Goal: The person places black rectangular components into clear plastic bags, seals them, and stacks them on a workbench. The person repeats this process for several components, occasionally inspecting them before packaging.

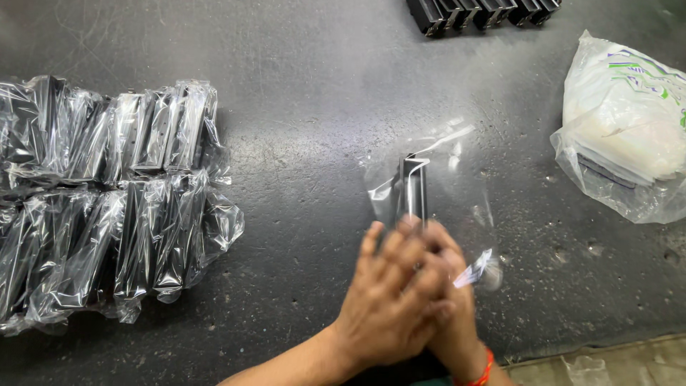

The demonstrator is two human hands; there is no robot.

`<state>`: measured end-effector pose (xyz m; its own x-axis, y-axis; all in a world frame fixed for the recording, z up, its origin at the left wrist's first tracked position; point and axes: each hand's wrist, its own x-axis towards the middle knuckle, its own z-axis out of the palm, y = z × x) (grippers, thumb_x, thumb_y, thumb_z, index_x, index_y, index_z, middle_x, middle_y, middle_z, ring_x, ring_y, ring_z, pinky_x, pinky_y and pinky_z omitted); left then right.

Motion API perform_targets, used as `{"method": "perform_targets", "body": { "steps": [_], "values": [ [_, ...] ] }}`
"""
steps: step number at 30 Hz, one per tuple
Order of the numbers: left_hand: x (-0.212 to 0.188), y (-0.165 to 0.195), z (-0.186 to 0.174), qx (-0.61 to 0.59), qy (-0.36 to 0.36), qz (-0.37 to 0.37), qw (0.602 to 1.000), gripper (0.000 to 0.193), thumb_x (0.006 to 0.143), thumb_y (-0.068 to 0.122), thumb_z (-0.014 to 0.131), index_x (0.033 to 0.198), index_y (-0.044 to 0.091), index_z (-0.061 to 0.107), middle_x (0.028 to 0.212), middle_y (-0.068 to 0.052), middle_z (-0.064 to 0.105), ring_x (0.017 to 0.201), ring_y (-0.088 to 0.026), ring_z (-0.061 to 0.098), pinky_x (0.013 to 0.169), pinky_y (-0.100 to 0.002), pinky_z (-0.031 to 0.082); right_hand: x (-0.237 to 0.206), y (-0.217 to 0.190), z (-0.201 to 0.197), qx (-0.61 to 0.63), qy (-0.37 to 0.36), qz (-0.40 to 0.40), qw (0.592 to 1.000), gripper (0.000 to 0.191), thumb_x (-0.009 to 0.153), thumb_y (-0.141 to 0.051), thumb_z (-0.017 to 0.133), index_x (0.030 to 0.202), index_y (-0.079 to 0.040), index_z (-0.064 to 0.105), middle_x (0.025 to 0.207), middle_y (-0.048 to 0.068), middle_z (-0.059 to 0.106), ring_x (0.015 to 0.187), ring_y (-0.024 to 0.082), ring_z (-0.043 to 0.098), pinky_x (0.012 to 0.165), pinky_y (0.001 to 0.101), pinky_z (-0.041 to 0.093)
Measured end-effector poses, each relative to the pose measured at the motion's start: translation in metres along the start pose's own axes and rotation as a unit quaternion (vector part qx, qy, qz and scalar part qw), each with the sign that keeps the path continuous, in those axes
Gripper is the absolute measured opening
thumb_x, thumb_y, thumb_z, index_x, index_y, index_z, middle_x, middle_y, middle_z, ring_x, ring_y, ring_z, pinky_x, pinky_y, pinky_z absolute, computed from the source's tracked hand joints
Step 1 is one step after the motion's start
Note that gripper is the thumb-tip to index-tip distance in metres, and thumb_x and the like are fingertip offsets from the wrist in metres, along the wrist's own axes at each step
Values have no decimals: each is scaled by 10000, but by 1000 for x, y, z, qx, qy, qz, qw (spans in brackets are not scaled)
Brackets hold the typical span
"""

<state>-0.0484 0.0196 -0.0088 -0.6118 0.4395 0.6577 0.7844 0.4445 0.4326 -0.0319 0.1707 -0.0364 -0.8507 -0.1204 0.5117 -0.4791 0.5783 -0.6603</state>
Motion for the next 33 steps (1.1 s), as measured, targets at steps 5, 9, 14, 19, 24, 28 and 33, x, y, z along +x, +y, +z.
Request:
{"method": "perform_targets", "body": {
  "steps": [5, 9, 14, 19, 24, 28, 33],
  "values": [
    [5, -13, 3, -5, 24, -154, 988, 819, 909, 357, 710, 1545, 7, 331, 1644, -268, 252, 1480, -507, 349, 1183, -596, 300, 28, 7, -13, 16, -31, 134, 990, 338, 804, 62, 616, 1132, -15, 650, 1432, 208, 495, 1106, 298, 687, 839, 348, 622],
    [9, -22, 4, -42, 10, -194, 980, 778, 854, 307, 745, 1481, 21, 384, 1514, -230, 414, 1222, -413, 563, 1000, -496, 473, 32, 10, -17, -41, -24, 87, 995, 328, 796, 51, 676, 1118, -5, 659, 1290, 205, 554, 1111, 326, 658, 856, 378, 582],
    [12, -25, 7, -58, -20, -180, 982, 802, 770, 262, 799, 1445, 46, 423, 1401, -194, 490, 1064, -376, 630, 900, -457, 529, 47, 17, -33, -73, 6, 127, 989, 201, 848, -38, 764, 1021, -3, 669, 1027, 119, 668, 855, 257, 710, 749, 346, 560],
    [24, -26, 23, -60, 26, -153, 986, 826, 703, 239, 824, 1406, 61, 427, 1337, -197, 487, 1073, -404, 629, 885, -474, 542, 53, 21, -32, -3, -10, 80, 997, 166, 874, -21, 711, 1035, -3, 676, 987, 107, 698, 847, 220, 748, 744, 315, 591],
    [32, -39, 33, -122, 37, -239, 963, 481, 821, 49, 725, 1238, 60, 486, 1173, -152, 576, 900, -337, 701, 756, -417, 593, 54, 27, -30, -55, 3, 61, 997, 167, 857, -43, 744, 1014, -8, 698, 935, 116, 699, 810, 245, 716, 710, 343, 561],
    [30, -43, 31, -193, 67, -237, 950, 277, 840, -33, 672, 1065, 44, 531, 970, -107, 625, 801, -265, 724, 699, -374, 597, 48, 21, -31, -131, 53, 20, 990, 192, 860, -64, 760, 1014, -10, 661, 961, 138, 664, 843, 295, 679, 716, 381, 538],
    [28, -40, 24, -200, 60, -172, 963, 214, 829, -50, 688, 983, 41, 571, 887, -106, 615, 756, -265, 687, 678, -375, 575, 42, 10, -25, -153, 23, 11, 988, 217, 828, -60, 745, 1034, -25, 687, 905, 142, 639, 809, 309, 657, 694, 412, 526]
  ]
}}
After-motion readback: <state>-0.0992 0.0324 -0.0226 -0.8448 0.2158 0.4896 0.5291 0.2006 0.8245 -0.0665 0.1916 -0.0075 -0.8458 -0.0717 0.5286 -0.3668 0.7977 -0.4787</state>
